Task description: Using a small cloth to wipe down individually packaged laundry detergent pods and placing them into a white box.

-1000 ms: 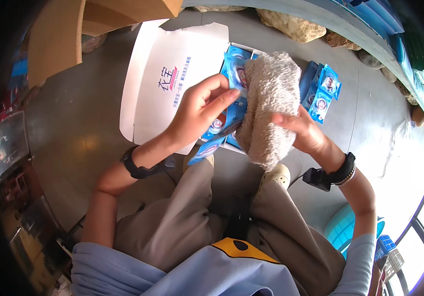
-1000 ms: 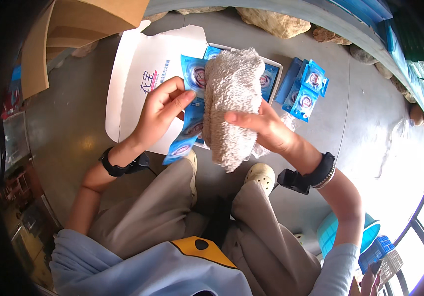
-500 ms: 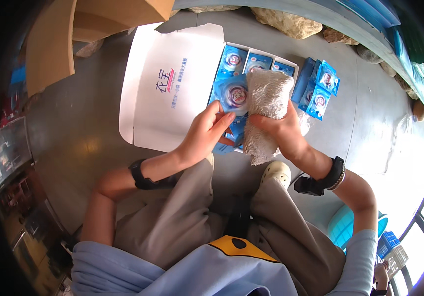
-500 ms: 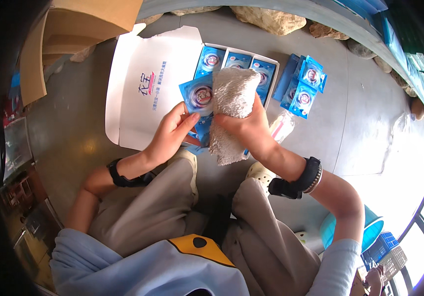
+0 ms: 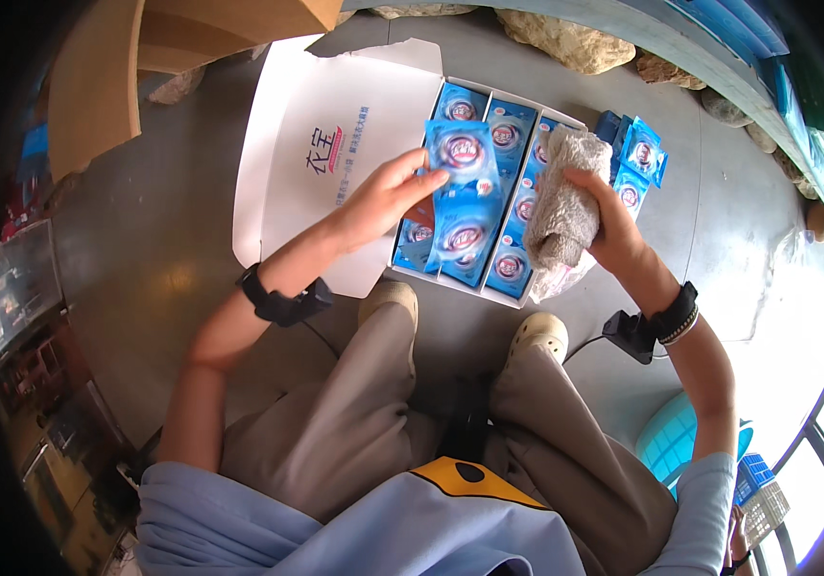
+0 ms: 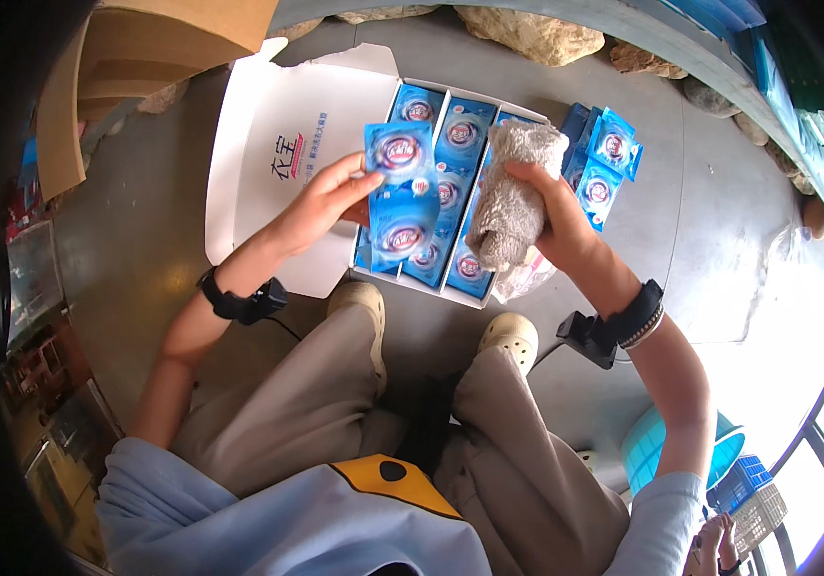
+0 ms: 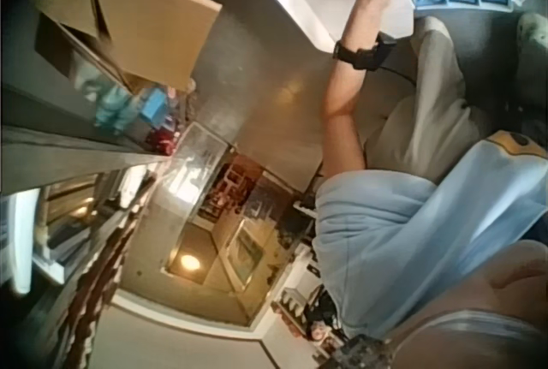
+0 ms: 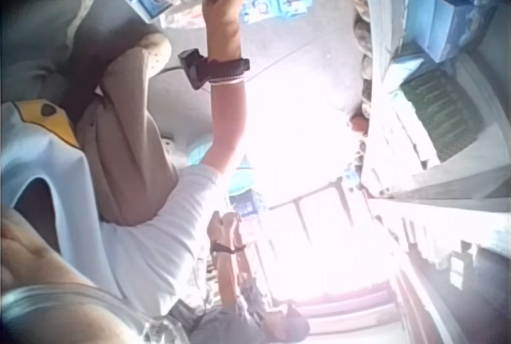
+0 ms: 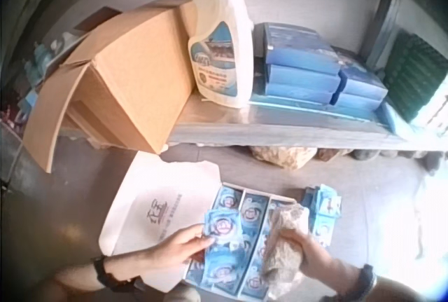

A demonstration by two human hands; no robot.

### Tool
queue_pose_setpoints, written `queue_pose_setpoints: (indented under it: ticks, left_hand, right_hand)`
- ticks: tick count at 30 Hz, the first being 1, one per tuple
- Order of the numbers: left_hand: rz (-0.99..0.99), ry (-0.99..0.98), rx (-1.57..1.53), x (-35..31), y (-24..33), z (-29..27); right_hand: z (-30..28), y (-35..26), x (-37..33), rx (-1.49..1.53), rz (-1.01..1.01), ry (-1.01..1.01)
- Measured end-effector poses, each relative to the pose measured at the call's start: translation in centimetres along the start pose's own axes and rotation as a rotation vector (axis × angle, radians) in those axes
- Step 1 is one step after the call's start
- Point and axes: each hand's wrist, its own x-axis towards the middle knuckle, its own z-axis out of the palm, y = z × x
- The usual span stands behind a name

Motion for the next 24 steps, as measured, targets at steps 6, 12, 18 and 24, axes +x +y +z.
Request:
queue_pose_setpoints:
  ticks: [6,12,18,24]
  left_hand:
    - [-0.099,0.1,-0.291,0.9,2.7,0.9]
    - [0.025,0.286,-0.425,1.1,3.8,1.7]
    - [0.321,0.317,-0.084,-1.2,5.2,3.2]
    - [0.52,0.367,0.006,-1.5,4.3,3.3]
  right_hand:
    - [2.9,-5.7,3.1,0.771,0.568,0.162]
    - [5.5,-7.2,4.5,0.761,0.486,0.158]
    - [6.4,-9.6,6.7,0.777,0.493,0.22]
    - [8.2,-8.9,6.7,0.363,0.171,0.315]
